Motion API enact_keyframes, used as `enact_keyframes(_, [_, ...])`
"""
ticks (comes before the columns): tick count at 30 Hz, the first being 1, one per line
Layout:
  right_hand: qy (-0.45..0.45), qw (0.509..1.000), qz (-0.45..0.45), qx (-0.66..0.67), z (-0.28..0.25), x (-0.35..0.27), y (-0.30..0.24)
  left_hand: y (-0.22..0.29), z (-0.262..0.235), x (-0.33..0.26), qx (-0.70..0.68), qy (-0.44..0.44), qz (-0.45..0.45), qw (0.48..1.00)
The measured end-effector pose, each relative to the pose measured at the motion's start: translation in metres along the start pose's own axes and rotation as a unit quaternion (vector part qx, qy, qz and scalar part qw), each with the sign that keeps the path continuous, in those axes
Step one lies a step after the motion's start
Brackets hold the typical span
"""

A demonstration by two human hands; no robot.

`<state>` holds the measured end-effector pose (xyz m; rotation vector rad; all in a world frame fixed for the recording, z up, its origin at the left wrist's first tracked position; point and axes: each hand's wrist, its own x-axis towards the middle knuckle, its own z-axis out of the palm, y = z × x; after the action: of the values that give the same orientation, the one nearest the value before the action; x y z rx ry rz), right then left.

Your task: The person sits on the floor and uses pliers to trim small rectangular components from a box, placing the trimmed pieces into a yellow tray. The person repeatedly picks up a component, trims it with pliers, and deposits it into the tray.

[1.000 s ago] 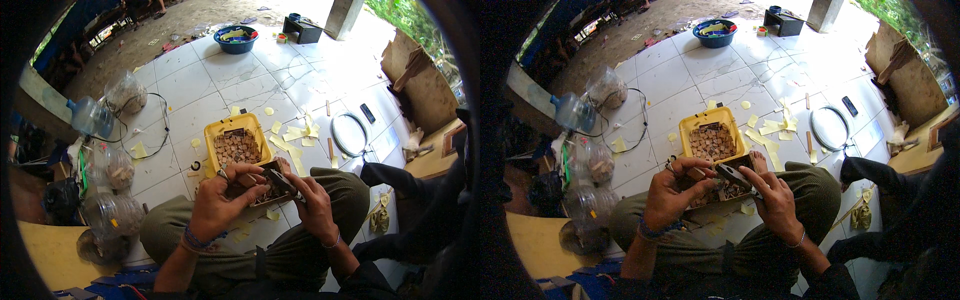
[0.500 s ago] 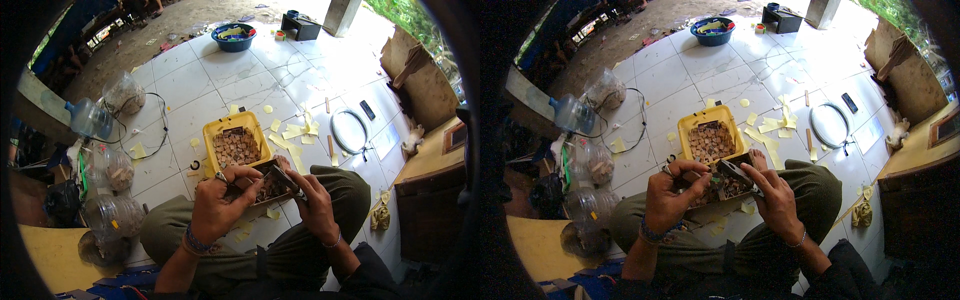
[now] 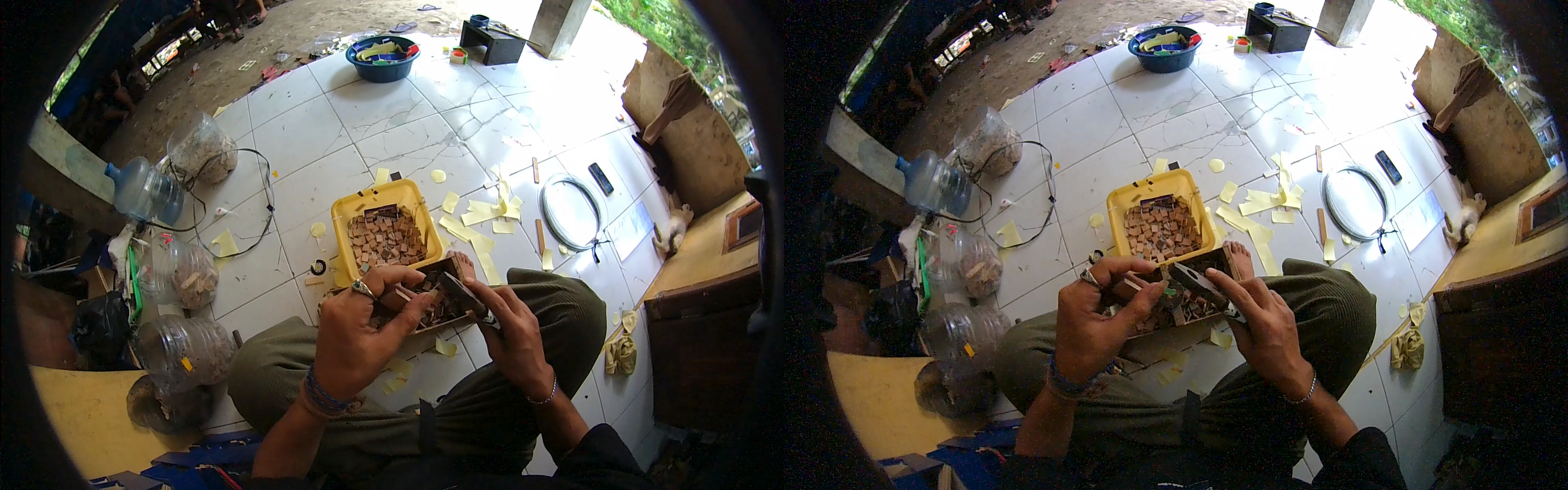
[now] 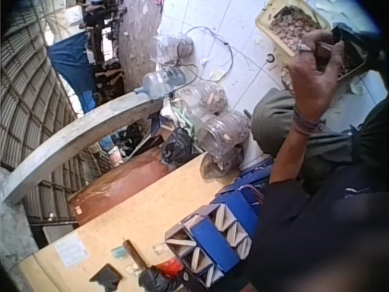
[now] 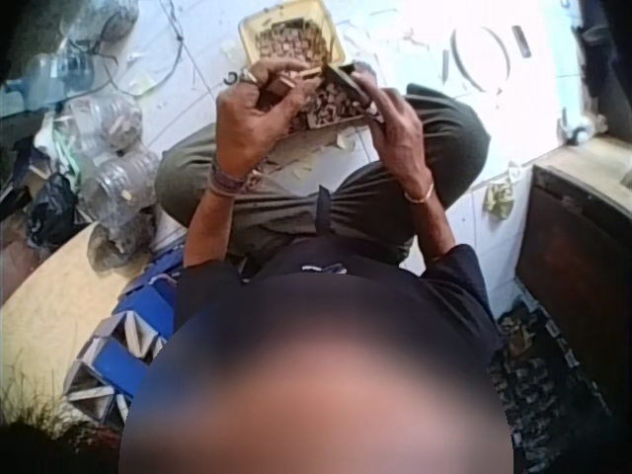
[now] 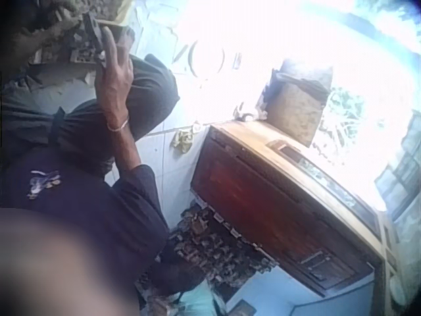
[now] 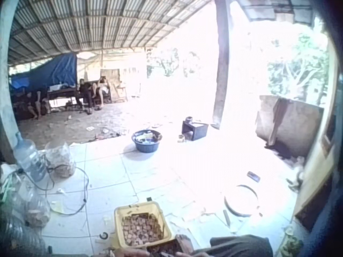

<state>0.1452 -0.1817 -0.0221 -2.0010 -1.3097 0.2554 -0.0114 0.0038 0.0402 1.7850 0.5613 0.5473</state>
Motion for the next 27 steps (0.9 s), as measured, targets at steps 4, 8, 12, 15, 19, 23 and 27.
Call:
enact_keyframes(4, [-0.001, 1.0, -0.002, 0.004, 0.0008, -0.0005, 0.0009, -0.0041, 0.001, 0.0031, 0.092, -0.005, 0.13, 0.987])
enact_keyframes(8, [0.01, 0.999, -0.016, -0.027, 0.0013, -0.0006, 0.001, -0.0058, 0.0024, 0.0014, 0.098, -0.012, 0.114, 0.988])
enact_keyframes(12, [0.03, 0.997, -0.038, -0.058, -0.0009, 0.0004, -0.0011, -0.0056, 0.0031, 0.0007, 0.072, -0.018, 0.102, 0.992])
enact_keyframes(15, [0.042, 0.995, -0.048, -0.077, -0.0026, 0.0017, -0.0028, -0.0048, 0.0054, -0.0002, 0.067, -0.009, 0.094, 0.993])
enact_keyframes(19, [0.042, 0.997, -0.042, -0.039, -0.001, 0.0029, -0.0034, -0.0055, 0.005, 0.0013, 0.082, -0.009, 0.122, 0.989])
enact_keyframes(23, [0.033, 0.997, -0.037, -0.052, -0.0003, 0.0015, -0.0028, -0.0067, 0.0032, 0.0016, 0.083, -0.015, 0.131, 0.988])
enact_keyframes(27, [0.023, 0.999, -0.036, -0.033, 0.0001, 0.0018, -0.0042, -0.0054, 0.0033, 0.0004, 0.086, -0.008, 0.136, 0.987])
